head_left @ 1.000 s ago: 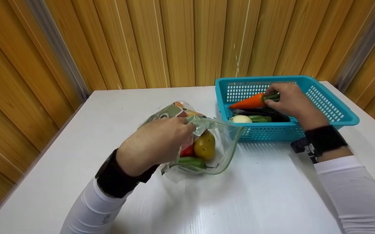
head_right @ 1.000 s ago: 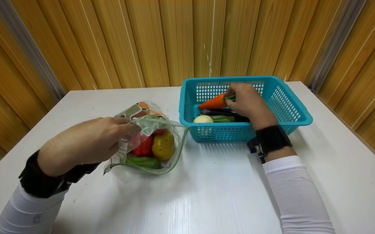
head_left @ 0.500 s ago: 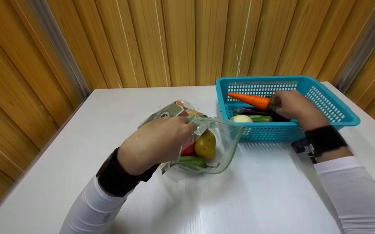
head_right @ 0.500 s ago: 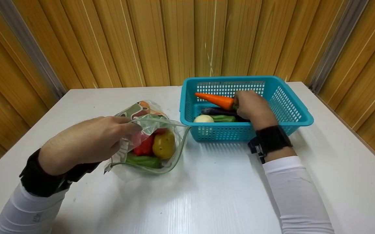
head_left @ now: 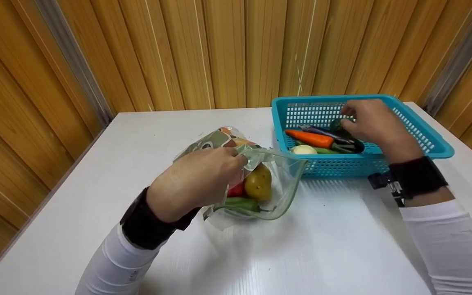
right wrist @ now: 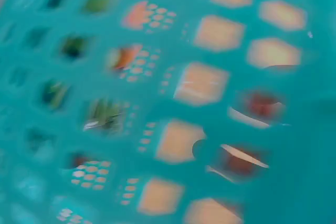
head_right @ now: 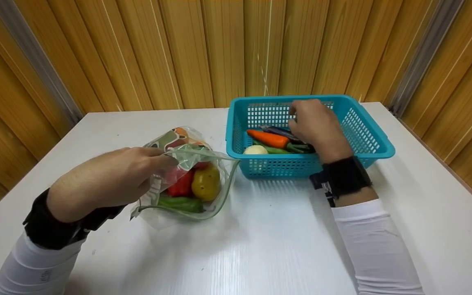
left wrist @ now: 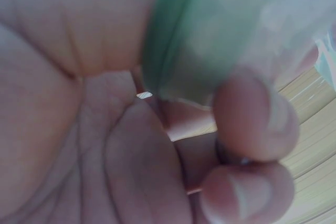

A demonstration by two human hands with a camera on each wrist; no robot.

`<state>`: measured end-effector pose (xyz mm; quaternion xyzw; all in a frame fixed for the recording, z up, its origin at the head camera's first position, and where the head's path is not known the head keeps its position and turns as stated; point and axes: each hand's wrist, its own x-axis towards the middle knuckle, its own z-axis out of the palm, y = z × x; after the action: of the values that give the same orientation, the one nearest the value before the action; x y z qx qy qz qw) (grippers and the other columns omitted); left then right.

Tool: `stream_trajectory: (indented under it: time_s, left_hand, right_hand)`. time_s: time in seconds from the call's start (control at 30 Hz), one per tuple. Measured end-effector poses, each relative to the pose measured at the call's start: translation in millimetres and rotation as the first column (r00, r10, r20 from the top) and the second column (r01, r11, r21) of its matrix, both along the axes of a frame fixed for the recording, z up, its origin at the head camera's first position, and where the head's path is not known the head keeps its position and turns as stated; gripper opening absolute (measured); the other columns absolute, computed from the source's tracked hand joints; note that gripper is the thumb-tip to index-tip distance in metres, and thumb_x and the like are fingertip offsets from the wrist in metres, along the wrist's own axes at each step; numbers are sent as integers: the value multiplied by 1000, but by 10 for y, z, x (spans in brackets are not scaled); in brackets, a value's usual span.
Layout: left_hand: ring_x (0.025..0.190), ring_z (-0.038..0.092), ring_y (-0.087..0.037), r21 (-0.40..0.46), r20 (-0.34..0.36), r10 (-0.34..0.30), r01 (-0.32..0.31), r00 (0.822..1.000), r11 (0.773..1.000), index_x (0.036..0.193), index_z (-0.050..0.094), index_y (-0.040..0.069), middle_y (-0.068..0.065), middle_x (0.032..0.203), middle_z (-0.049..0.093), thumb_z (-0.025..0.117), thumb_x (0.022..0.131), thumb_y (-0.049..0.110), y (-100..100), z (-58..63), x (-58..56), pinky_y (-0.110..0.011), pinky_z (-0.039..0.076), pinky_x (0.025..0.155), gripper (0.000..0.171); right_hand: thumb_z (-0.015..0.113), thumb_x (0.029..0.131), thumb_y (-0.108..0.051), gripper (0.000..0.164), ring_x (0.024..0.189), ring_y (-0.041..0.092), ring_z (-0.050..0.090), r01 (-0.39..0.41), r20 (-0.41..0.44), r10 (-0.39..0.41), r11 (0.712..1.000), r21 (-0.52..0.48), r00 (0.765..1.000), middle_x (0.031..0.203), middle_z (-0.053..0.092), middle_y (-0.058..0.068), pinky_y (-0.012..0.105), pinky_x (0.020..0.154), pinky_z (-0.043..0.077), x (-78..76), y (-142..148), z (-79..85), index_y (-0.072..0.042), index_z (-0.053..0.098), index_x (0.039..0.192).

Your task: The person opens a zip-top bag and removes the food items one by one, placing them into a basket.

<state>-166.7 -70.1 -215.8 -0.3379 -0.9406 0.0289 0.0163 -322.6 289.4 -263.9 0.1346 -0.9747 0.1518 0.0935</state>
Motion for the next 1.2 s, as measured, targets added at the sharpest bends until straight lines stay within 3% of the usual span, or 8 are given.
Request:
stream_trajectory:
  time_s: [0.2, 0.3, 0.63, 0.77, 0.87, 0.97, 1.07, 1.2]
  left_hand:
    - [85, 61, -22, 6, 11, 7, -7, 1000, 1000, 107, 69, 6, -10, 103, 66, 69, 78, -11, -10, -4, 0, -32, 58, 74, 34]
    - [85, 62, -22, 8, 11, 10, -10, 1000, 1000, 107, 69, 6, -10, 103, 66, 69, 78, -10, -9, -5, 6, -33, 58, 75, 33]
    - [80, 60, -22, 11, -6, 3, -3, 1000, 1000, 104, 68, 5, -10, 99, 65, 68, 78, -10, -6, -6, 2, -33, 57, 72, 30]
    - [81, 60, -21, 6, 4, 5, -5, 1000, 1000, 106, 68, 5, -9, 99, 66, 70, 78, -10, 2, -16, -7, -30, 57, 72, 32]
    - [82, 61, -21, 9, -4, -2, 2, 1000, 1000, 108, 68, 4, -10, 100, 66, 71, 78, -9, -9, -16, -5, -31, 58, 73, 33]
    - [82, 61, -22, -1, -15, -5, 5, 1000, 1000, 108, 67, 4, -10, 100, 65, 71, 79, -8, -17, -13, -5, -33, 58, 74, 33]
    - [80, 60, -21, -9, -21, -8, 7, 1000, 1000, 109, 67, 4, -10, 100, 65, 70, 80, -8, -12, -16, -14, -32, 57, 72, 31]
    - [77, 60, -20, 0, -45, -22, 22, 999, 1000, 102, 66, 5, -9, 94, 64, 66, 80, -9, -8, -29, -16, -32, 55, 65, 26]
  right_hand:
    - [57, 98, -20, 32, 107, 40, 62, -70, -166, 61, 996, -51, 984, 117, 68, 24, 59, 90, 50, 303, -278, 211, 0, 66, 121]
    - [59, 97, -19, 26, 100, 36, 66, -134, -277, 116, 990, -48, 954, 109, 71, 20, 56, 87, 53, 478, -430, 284, -2, 69, 114]
    - [69, 89, -6, 7, 80, 20, 69, -411, -559, 356, 911, 30, 749, 91, 74, 9, 38, 71, 59, 994, -775, 422, -4, 72, 96]
    - [72, 86, -6, 6, 78, 14, 67, -534, -587, 494, 837, 120, 641, 86, 72, 4, 30, 67, 58, 1175, -895, 418, -7, 73, 92]
    - [73, 84, -8, 7, 76, 12, 65, -657, -566, 619, 734, 171, 545, 85, 71, 1, 29, 68, 58, 1277, -1005, 382, -9, 73, 91]
    - [73, 84, -10, 9, 74, 11, 62, -747, -509, 718, 635, 198, 475, 84, 69, -1, 27, 69, 57, 1365, -1133, 317, -11, 72, 93]
    - [71, 86, -10, 9, 73, 11, 60, -789, -440, 781, 573, 221, 443, 83, 66, -1, 23, 68, 56, 1408, -1250, 228, -12, 71, 95]
    - [72, 88, -12, 8, 74, 12, 59, -805, -352, 815, 550, 221, 460, 84, 64, 0, 21, 69, 55, 1357, -1382, 83, -12, 70, 96]
